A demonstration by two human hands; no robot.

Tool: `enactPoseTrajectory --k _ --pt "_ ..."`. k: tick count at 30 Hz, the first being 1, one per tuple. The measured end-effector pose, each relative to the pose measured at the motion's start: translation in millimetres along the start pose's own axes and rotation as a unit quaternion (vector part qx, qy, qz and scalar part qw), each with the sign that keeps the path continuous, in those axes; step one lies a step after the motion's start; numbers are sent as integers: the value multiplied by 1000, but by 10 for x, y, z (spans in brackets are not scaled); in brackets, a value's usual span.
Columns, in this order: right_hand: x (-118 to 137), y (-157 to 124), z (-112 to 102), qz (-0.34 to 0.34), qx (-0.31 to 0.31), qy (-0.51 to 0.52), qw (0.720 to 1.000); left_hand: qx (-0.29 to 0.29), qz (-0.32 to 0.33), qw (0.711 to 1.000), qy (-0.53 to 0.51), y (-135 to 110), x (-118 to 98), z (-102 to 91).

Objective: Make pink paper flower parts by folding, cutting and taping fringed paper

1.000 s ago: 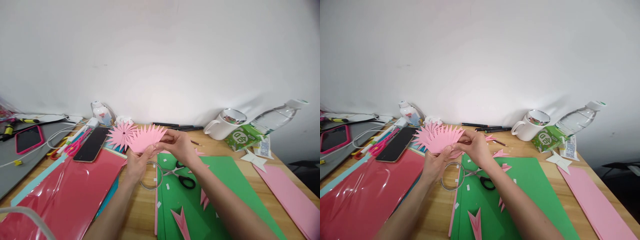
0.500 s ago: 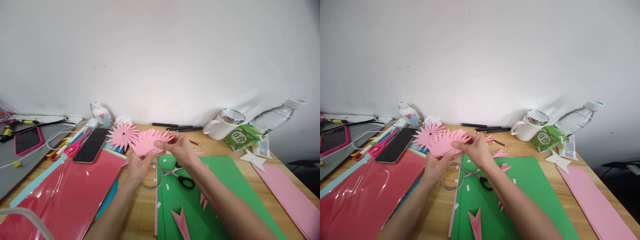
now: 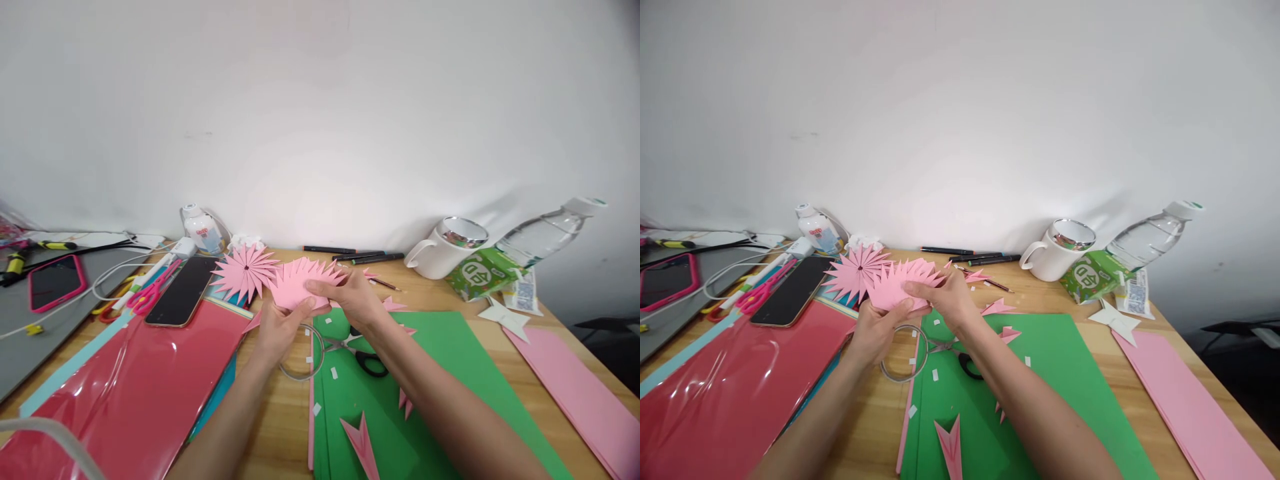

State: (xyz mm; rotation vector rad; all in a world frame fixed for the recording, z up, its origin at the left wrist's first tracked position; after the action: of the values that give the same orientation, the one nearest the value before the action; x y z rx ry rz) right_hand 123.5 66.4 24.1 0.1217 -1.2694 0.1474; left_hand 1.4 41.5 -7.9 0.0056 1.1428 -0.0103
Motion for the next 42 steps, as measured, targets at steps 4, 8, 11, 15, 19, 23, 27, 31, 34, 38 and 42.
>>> enactPoseTrajectory --k 4,8,11,15,19,23,27,31,34,38,42 --pt "13 16 -32 5 8 -13 1000 18 -6 1000 -8 0 -8 26" --pt "12 48 -73 38 25 -1 999 -40 4 999 -18 12 -51 -8" --pt "35 51 -94 46 6 0 999 -71 19 997 -16 21 -68 -46" --pt "84 31 -75 34 -5 -16 999 -62 24 998 -9 20 -73 -39" --pt "114 15 -39 15 24 -40 999 -57 11 998 -35 4 -109 2" --pt "131 -5 -11 -2 47 -47 998 -6 -56 996 -68 6 -124 38" --pt "158 -36 28 -22 47 -53 997 33 -79 993 -87 27 -140 14" --pt "207 -81 69 -62 14 -95 993 64 -82 989 -101 36 -140 14" --pt "251 -124 114 -95 -2 -139 986 74 -74 989 -104 28 -139 31" --pt "264 -162 138 -95 -30 -160 982 80 -64 987 -120 8 -145 61" --pt "263 -179 147 -87 -47 -159 982 98 -86 982 -139 -4 -127 70"
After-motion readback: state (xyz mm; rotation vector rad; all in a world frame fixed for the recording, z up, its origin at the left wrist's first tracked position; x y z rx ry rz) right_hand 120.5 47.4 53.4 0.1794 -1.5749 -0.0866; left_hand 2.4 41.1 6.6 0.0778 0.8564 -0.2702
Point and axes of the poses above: each hand's wrist, its own y-axis towards the middle knuckle, its own z-axis out of the palm, x = y × z, the point moved 4 cm from there along y, towards the middle knuckle, and after that the axes turned 1 degree about -z, right-handed, at the moved point
